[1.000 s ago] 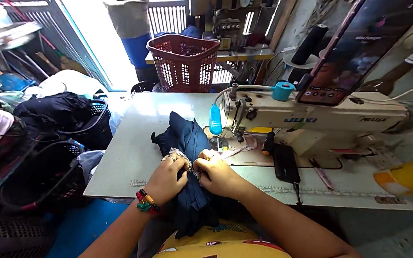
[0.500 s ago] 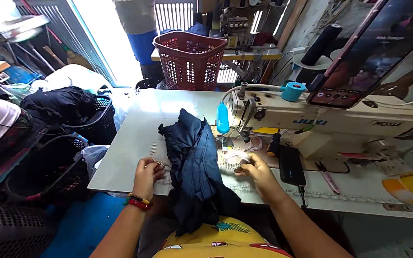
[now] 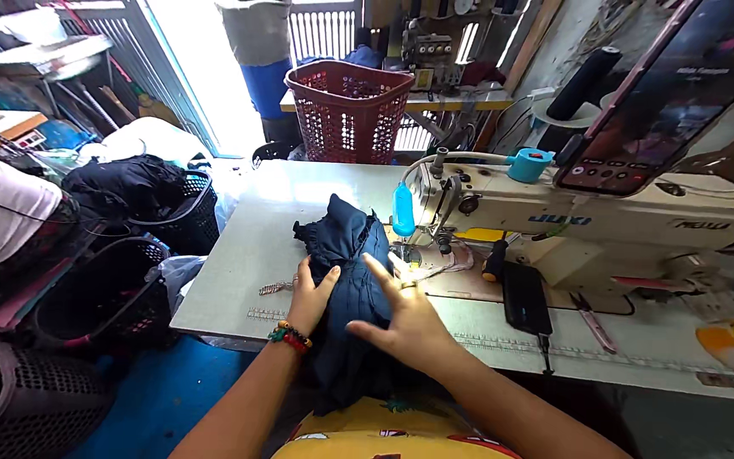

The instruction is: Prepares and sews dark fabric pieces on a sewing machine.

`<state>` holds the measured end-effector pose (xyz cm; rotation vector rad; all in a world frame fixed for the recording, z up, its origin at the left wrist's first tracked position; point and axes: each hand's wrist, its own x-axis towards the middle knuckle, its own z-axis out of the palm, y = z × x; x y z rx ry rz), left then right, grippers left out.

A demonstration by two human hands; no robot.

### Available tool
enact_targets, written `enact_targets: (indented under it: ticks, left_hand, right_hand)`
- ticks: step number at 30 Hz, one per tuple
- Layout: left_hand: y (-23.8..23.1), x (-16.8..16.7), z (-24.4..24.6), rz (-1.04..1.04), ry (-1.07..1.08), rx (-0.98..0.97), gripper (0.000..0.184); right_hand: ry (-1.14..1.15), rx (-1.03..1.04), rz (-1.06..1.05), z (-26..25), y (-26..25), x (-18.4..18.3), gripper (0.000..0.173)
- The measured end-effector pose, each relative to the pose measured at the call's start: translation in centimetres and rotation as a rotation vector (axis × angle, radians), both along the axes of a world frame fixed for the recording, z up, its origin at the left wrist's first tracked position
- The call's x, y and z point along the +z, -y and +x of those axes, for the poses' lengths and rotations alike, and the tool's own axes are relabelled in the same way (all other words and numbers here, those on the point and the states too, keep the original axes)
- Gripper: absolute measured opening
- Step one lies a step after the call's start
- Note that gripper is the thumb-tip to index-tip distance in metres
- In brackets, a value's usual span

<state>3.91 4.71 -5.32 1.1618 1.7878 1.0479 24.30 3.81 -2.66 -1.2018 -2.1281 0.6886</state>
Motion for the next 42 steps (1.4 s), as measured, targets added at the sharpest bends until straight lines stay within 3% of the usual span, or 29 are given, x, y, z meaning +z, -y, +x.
enact_targets:
  ticks: [3, 5, 8, 12, 14, 17, 20, 23, 26, 28, 30, 32, 35, 39, 42]
  left_hand:
    - [-1.7, 0.7, 0.0, -0.037, 0.071, 0.044, 0.071]
    - [-3.0, 0.9, -0.1, -0.082, 0.050, 0.056, 0.076]
    - [-5.0, 0.8, -0.3, -0.138, 0.002, 0.027, 0.086]
    - [-6.0, 0.6, -1.3, -0.127, -0.041, 0.013, 0.078]
    - [-5.9, 0.5, -2.9, -0.100, -0.048, 0.004, 0.075]
    - [-5.5, 0.7, -6.0, -0.090, -0.010, -0.012, 0.067]
    - [-5.2, 1.3, -9.0, -0.082, -0.016, 0.003, 0.064]
    - [-4.2, 3.4, -10.2, -0.055, -0.248, 0.066, 0.075]
    - [-1.3, 5.5, -7.6, 0.173, -0.579, 0.076, 0.075]
    - [0.3, 4.2, -5.0, 0.293, -0.779, -0.071, 0.070]
    - [0.7, 2.0, -3.8, 0.266, -0.902, -0.242, 0.064]
    - [0.0, -0.1, -5.7, 0.264, -1.008, -0.358, 0.056]
    - [-2.3, -2.4, -12.8, 0.441, -1.052, -0.384, 0.053]
    - [-3.3, 0.3, -17.4, 0.254, -1.032, -0.369, 0.052]
    - [-3.0, 2.0, -18.9, 0.245, -0.873, -0.246, 0.051]
  right_hand:
    - [0.295, 0.169, -0.038, -1.6, 0.0, 1.5, 0.081]
    - [0.365, 0.194, -0.121, -1.9, -0.6, 1.8, 0.079]
    - [0.215, 0.106, -0.091, -1.7, -1.0, 1.2, 0.076]
    - [-0.157, -0.113, 0.014, 1.1, -1.4, -1.6, 0.053]
    - [-0.249, -0.161, -0.065, 3.5, -1.6, -3.4, 0.041]
    - [-0.262, -0.174, -0.279, 6.1, -1.4, -4.9, 0.036]
    - [-0.293, -0.155, -0.303, 6.3, -0.8, -4.9, 0.027]
    - [-0.257, -0.079, -0.239, 5.3, -0.3, -4.9, 0.043]
    - [0.001, 0.071, -0.253, 3.7, -0.2, -4.7, 0.055]
    - [0.212, 0.116, -0.238, 1.7, -0.1, -4.2, 0.055]
    - [0.296, 0.144, -0.207, -0.5, -0.4, -3.7, 0.053]
    - [0.316, 0.210, -0.174, -2.8, -1.4, -3.6, 0.054]
    - [0.319, 0.349, -0.115, -6.2, -3.4, -4.0, 0.057]
    - [0.285, 0.447, -0.157, -7.6, -4.5, -3.4, 0.059]
    - [0.095, 0.424, -0.115, -4.9, -3.8, -3.8, 0.049]
